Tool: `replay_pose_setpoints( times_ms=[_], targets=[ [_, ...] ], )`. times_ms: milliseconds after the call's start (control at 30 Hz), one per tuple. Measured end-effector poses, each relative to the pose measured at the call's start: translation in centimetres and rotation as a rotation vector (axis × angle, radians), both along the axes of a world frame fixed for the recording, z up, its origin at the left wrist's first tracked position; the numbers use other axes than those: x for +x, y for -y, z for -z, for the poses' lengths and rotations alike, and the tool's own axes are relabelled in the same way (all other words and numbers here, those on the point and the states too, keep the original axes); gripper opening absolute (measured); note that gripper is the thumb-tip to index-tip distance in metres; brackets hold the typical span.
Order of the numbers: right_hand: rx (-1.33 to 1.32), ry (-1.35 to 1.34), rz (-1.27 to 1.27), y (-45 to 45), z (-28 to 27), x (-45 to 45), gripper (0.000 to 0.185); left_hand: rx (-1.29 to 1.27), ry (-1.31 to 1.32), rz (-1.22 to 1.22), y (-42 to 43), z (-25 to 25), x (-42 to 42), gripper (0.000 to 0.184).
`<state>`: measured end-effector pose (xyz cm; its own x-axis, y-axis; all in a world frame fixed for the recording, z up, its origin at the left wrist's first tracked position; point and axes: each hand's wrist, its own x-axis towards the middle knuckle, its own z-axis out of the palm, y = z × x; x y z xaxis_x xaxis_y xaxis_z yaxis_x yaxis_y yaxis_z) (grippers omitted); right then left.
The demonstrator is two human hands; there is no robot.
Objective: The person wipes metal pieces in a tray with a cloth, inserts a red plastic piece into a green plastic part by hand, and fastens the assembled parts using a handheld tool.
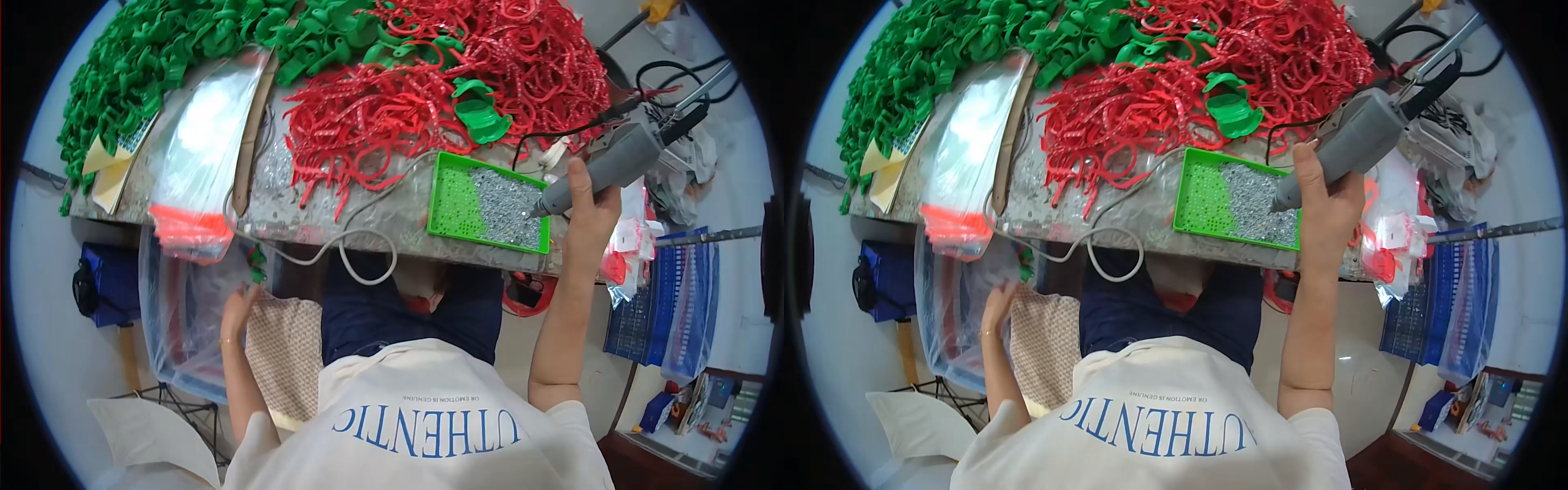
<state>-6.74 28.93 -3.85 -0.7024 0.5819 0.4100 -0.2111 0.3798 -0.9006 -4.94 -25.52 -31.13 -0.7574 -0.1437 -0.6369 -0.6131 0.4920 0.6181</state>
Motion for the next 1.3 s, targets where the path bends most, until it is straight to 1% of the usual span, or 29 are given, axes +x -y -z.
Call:
replay_pose_setpoints(
  times_ms=[33, 100, 167, 200, 233, 267, 333, 400, 433, 500, 567, 633, 667, 700, 767, 800, 833, 900, 933, 1000, 1033, 1067, 1100, 1133, 1167, 1200, 1233, 1267, 1300],
  targets=[
    [0.023, -0.007, -0.001, -0.2, 0.3, 0.2, 0.039, -0.517, -0.011, 0.525, -3.3, -4.9, -2.5, 0.053],
    [0.053, -0.014, 0.01, -0.4, 0.4, 0.4, 0.04, -0.147, -0.076, 0.604, -10.4, -14.7, -3.9, 0.046],
    [0.081, -0.099, 0.085, 0.1, 0.7, 0.4, 0.04, 0.221, -0.451, 0.713, -16.9, -19.6, -5.6, 0.036],
    [0.076, -0.095, 0.088, 0.2, 0.9, 0.4, 0.04, 0.312, -0.568, 0.73, -20.1, -20.4, -7.0, 0.034],
    [0.08, -0.125, 0.093, 0.3, 1.1, 0.3, 0.04, 0.166, -0.971, 0.849, -23.4, -20.3, -8.8, 0.036],
    [0.087, -0.156, 0.098, 0.3, 1.2, 0.1, 0.04, 0.109, -1.165, 0.868, -27.3, -20.4, -10.7, 0.038],
    [0.093, -0.19, 0.083, 0.2, 1.5, -0.2, 0.039, 0.275, -1.472, 0.857, -35.0, -19.3, -15.3, 0.031],
    [0.079, -0.22, 0.032, -0.6, 1.9, -0.2, 0.042, -0.13, -1.566, 0.902, -41.3, -15.6, -20.2, 0.024],
    [0.089, -0.222, 0.039, -0.7, 1.9, 0.0, 0.042, -0.118, -1.573, 0.901, -42.9, -14.7, -21.3, 0.024],
    [0.052, -0.285, 0.005, -0.7, 1.8, -0.1, 0.047, -0.385, -1.549, 1.025, -45.5, -13.8, -22.8, 0.015],
    [0.061, -0.253, 0.026, -0.6, 1.6, 0.6, 0.05, -0.387, -1.57, 1.086, -46.7, -12.5, -23.9, 0.011],
    [0.185, -0.347, 0.18, -0.6, 1.9, 0.7, 0.046, -0.403, -1.579, 1.139, -46.5, -11.8, -24.4, 0.007],
    [0.182, -0.346, 0.179, -0.7, 2.1, 1.0, 0.046, -0.282, -1.605, 1.142, -46.2, -11.8, -24.4, 0.008],
    [0.228, -0.334, 0.159, -0.8, 2.3, 1.6, 0.04, -0.16, -1.627, 1.142, -45.8, -11.8, -24.5, 0.009],
    [0.312, -0.305, 0.126, -0.8, 2.9, 2.6, 0.028, -0.081, -1.531, 1.093, -43.7, -14.8, -23.1, 0.007],
    [0.231, -0.259, -0.015, -0.3, 3.0, 2.3, 0.024, -0.006, -1.436, 1.035, -42.3, -16.5, -22.0, 0.006],
    [0.225, -0.257, -0.011, 0.0, 3.1, 2.0, 0.024, -0.005, -1.448, 1.036, -40.8, -17.5, -21.1, 0.007],
    [0.014, 0.12, -0.202, 0.4, 3.5, 1.3, 0.029, 0.01, -1.463, 1.08, -37.4, -19.5, -18.7, 0.009],
    [0.007, 0.119, -0.207, 0.5, 3.8, 0.8, 0.029, 0.018, -1.464, 1.121, -35.5, -20.5, -17.1, 0.011],
    [-0.065, 0.278, -0.287, 1.1, 4.7, 0.2, 0.032, -0.092, -1.428, 1.25, -32.3, -21.5, -13.8, 0.014],
    [-0.071, 0.28, -0.295, 1.6, 4.5, 0.1, 0.032, -0.102, -1.396, 1.281, -31.0, -22.0, -11.8, 0.015],
    [0.131, 0.419, -0.371, 2.0, 4.2, 0.2, 0.033, -0.11, -1.366, 1.312, -29.9, -22.3, -10.2, 0.017],
    [0.335, 0.555, -0.443, 2.5, 4.0, 0.2, 0.033, -0.114, -1.362, 1.312, -29.1, -22.1, -9.0, 0.017],
    [0.391, 0.533, -0.494, 2.8, 5.0, -0.1, 0.028, -0.029, -1.312, 1.279, -28.4, -21.7, -8.1, 0.019],
    [0.389, 0.53, -0.495, 3.2, 5.7, -0.3, 0.028, 0.055, -1.265, 1.245, -27.7, -20.9, -7.3, 0.022],
    [0.372, 0.486, -0.466, 3.8, 6.3, -0.4, 0.026, 0.205, -1.246, 1.045, -26.8, -18.2, -6.6, 0.039],
    [0.354, 0.442, -0.439, 4.4, 6.8, -0.5, 0.024, 0.201, -1.249, 1.048, -27.1, -17.5, -5.7, 0.039],
    [0.164, 0.402, -0.404, 5.3, 7.3, -0.7, 0.022, 0.575, -1.113, 0.564, -28.1, -17.1, -4.6, 0.048],
    [0.166, 0.395, -0.401, 6.2, 7.5, -0.9, 0.022, 0.903, -0.916, 0.069, -28.6, -16.6, -4.0, 0.057]
  ],
)
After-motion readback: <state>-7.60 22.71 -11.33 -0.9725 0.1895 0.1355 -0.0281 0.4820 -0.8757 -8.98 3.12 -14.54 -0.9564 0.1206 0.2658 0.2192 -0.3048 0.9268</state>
